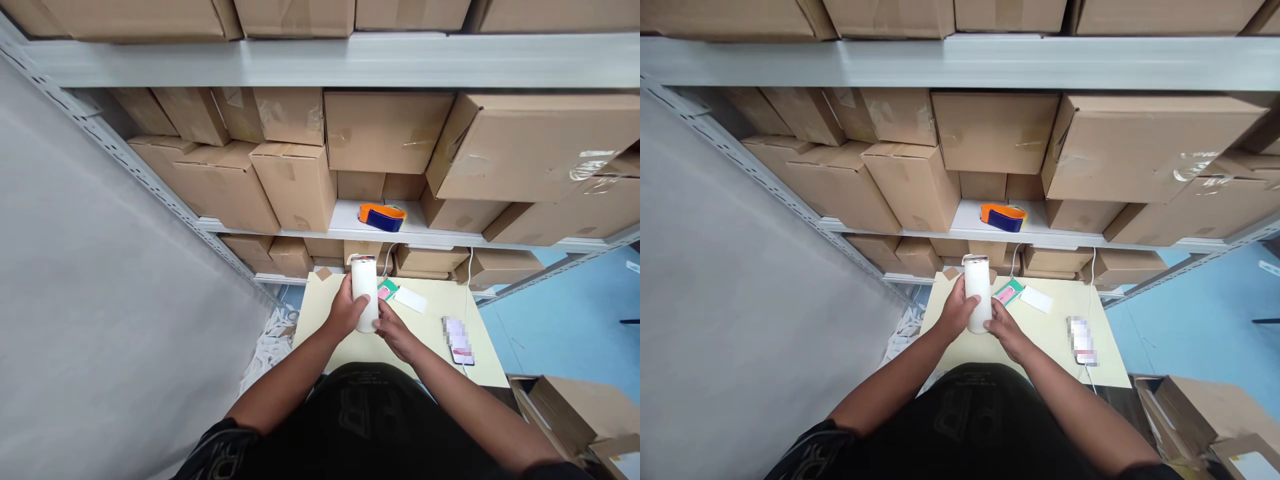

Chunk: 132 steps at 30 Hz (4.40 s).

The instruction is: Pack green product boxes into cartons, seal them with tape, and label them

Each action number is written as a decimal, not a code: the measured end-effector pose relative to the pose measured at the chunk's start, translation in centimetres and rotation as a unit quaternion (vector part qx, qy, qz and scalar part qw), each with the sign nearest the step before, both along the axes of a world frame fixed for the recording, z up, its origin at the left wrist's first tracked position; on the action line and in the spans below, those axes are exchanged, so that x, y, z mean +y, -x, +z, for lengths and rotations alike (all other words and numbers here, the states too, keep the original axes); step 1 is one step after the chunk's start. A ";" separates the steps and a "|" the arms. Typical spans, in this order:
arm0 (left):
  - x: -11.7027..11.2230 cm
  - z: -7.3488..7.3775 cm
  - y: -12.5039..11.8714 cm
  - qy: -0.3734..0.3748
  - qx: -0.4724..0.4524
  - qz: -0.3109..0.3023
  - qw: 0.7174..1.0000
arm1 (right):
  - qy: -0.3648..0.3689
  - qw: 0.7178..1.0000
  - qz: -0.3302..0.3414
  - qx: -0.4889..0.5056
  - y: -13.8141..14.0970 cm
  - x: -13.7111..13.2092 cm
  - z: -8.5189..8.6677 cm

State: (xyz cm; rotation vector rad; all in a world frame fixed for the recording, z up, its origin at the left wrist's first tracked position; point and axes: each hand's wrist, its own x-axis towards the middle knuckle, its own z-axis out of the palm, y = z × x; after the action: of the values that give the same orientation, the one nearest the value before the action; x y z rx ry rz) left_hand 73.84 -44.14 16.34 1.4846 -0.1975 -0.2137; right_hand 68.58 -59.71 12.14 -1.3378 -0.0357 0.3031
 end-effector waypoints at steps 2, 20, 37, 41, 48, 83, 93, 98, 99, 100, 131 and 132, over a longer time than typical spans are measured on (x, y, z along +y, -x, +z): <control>0.1 0.2 -0.2 0.008 -0.008 -0.013 1.000 | 0.001 1.000 -0.004 0.002 0.2 0.3 0.4; -0.7 1.9 -1.0 0.029 -0.053 -0.025 0.998 | 0.055 0.991 -0.091 -0.076 0.6 0.5 0.8; -2.4 2.2 -1.6 -0.008 -0.044 -0.024 0.999 | -0.017 0.994 -0.091 -0.050 0.8 -0.2 0.8; -2.7 2.8 -1.7 0.035 -0.064 -0.035 0.997 | -0.026 0.996 -0.082 -0.037 0.9 -0.8 0.7; -2.5 3.1 -0.7 -0.048 -0.113 -0.059 0.991 | 0.036 0.990 -0.118 -0.061 0.5 -1.2 -0.5; -1.9 1.9 -2.9 -0.117 -0.063 -0.058 0.989 | 0.108 0.980 -0.118 -0.122 -1.2 -2.5 -0.9; -2.3 1.7 -3.5 -0.059 0.000 -0.022 0.998 | 0.065 0.989 -0.112 -0.072 -1.5 -1.9 -0.2; -2.5 1.3 -4.0 0.049 0.093 -0.017 0.994 | -0.060 0.995 -0.067 0.043 -1.8 -2.0 1.2; -2.4 1.2 -4.1 0.057 0.115 -0.019 0.992 | -0.073 0.993 -0.062 0.064 -1.8 -2.0 1.6; -2.3 1.1 -4.2 0.055 0.131 -0.023 0.990 | -0.068 0.993 -0.062 0.075 -1.8 -2.0 2.1; -2.8 -3.2 -0.3 -0.178 -0.099 0.003 0.979 | 0.222 0.959 -0.157 -0.085 -5.0 -2.9 4.3; -2.8 -3.6 -0.2 -0.180 -0.106 -0.014 0.978 | 0.220 0.958 -0.161 -0.084 -4.8 -3.2 3.6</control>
State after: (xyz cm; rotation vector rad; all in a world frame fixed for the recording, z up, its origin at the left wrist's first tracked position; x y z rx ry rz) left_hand 74.03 -46.99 12.76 1.8669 -0.3673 -0.1170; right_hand 73.35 -62.95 15.73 -1.7814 0.1137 -0.0896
